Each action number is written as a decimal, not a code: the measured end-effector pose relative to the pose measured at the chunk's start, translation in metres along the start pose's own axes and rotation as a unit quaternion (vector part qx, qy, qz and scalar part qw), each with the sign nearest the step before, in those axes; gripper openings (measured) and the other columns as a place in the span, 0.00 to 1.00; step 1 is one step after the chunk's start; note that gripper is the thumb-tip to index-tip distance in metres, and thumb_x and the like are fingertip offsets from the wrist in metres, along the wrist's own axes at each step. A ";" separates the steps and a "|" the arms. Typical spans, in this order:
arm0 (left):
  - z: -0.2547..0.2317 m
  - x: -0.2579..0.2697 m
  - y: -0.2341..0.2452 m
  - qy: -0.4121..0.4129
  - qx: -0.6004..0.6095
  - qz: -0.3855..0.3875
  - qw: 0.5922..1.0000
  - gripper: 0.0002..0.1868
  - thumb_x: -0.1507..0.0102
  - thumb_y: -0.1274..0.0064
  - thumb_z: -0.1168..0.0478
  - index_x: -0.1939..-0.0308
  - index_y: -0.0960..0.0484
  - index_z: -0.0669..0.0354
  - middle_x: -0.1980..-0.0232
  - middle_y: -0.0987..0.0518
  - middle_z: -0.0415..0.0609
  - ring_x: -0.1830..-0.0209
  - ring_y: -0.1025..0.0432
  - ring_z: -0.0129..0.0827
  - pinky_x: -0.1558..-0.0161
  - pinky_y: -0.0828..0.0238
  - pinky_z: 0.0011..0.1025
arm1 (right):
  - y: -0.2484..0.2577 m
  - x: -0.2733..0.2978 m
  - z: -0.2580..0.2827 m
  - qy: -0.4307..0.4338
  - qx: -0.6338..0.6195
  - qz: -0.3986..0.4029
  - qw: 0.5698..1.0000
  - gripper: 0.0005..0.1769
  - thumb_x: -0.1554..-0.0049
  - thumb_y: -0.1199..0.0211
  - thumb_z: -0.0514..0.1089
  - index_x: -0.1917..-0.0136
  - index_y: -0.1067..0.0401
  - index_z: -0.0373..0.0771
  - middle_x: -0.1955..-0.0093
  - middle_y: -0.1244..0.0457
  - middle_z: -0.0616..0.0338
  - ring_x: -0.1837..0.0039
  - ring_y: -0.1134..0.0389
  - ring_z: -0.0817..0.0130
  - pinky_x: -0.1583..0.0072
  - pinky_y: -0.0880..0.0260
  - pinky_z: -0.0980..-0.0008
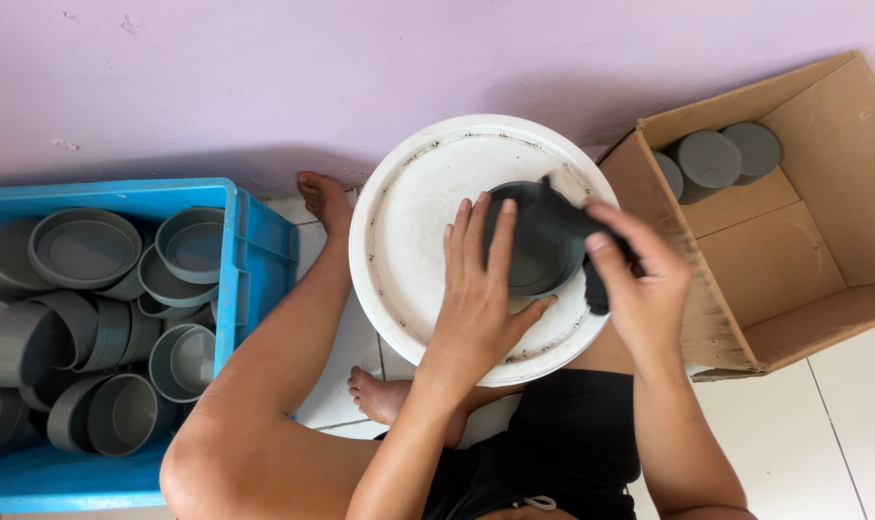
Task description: A person sitting on the floor cleans circular plastic discs with a cloth and sorts them from a bin into a box.
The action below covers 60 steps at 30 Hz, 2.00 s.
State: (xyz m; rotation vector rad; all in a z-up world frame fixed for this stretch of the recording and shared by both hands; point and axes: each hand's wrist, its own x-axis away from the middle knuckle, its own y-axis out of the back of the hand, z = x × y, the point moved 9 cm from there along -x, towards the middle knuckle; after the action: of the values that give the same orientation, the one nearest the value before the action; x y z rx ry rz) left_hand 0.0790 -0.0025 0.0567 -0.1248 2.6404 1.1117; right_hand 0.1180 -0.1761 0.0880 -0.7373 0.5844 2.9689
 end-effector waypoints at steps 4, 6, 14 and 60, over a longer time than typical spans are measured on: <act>-0.013 0.005 0.001 -0.030 -0.032 0.009 0.999 0.57 0.40 0.26 0.55 0.13 0.45 0.52 0.11 0.51 0.63 0.08 0.67 0.59 0.16 0.80 0.64 | 0.015 0.008 -0.034 -0.101 -0.163 -0.141 0.971 0.18 0.25 0.45 0.42 0.25 0.32 0.38 0.37 0.29 0.41 0.46 0.25 0.64 0.43 0.17 0.64; -0.028 0.008 0.004 -0.102 -0.061 -0.024 0.993 0.40 0.36 0.32 0.57 0.22 0.30 0.61 0.21 0.30 0.63 0.14 0.44 0.51 0.14 0.66 0.56 | 0.002 0.010 -0.028 -0.059 0.059 -0.024 0.996 0.29 0.25 0.42 0.45 0.19 0.39 0.24 0.21 0.46 0.20 0.18 0.49 0.29 0.22 0.47 0.34; -0.012 0.009 -0.022 -0.110 -0.150 -0.038 0.982 0.25 0.33 0.39 0.47 0.41 0.14 0.63 0.42 0.17 0.58 0.33 0.25 0.43 0.16 0.52 0.47 | -0.036 -0.016 0.019 -0.060 0.179 0.130 0.973 0.32 0.27 0.47 0.50 0.16 0.42 0.31 0.25 0.41 0.24 0.24 0.40 0.27 0.27 0.40 0.33; -0.013 0.011 -0.008 -0.127 -0.185 -0.026 0.974 0.36 0.51 0.29 0.73 0.36 0.18 0.64 0.39 0.18 0.59 0.34 0.28 0.48 0.28 0.41 0.42 | -0.023 0.061 0.013 0.069 0.267 0.174 0.945 0.48 0.35 0.36 0.53 0.17 0.47 0.17 0.25 0.42 0.19 0.22 0.40 0.31 0.22 0.44 0.41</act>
State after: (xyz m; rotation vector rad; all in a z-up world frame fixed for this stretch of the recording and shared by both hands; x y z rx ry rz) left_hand 0.0671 -0.0174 0.0570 -0.1134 2.1739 1.4827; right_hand 0.0608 -0.1543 0.0628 -0.8531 1.5947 2.8170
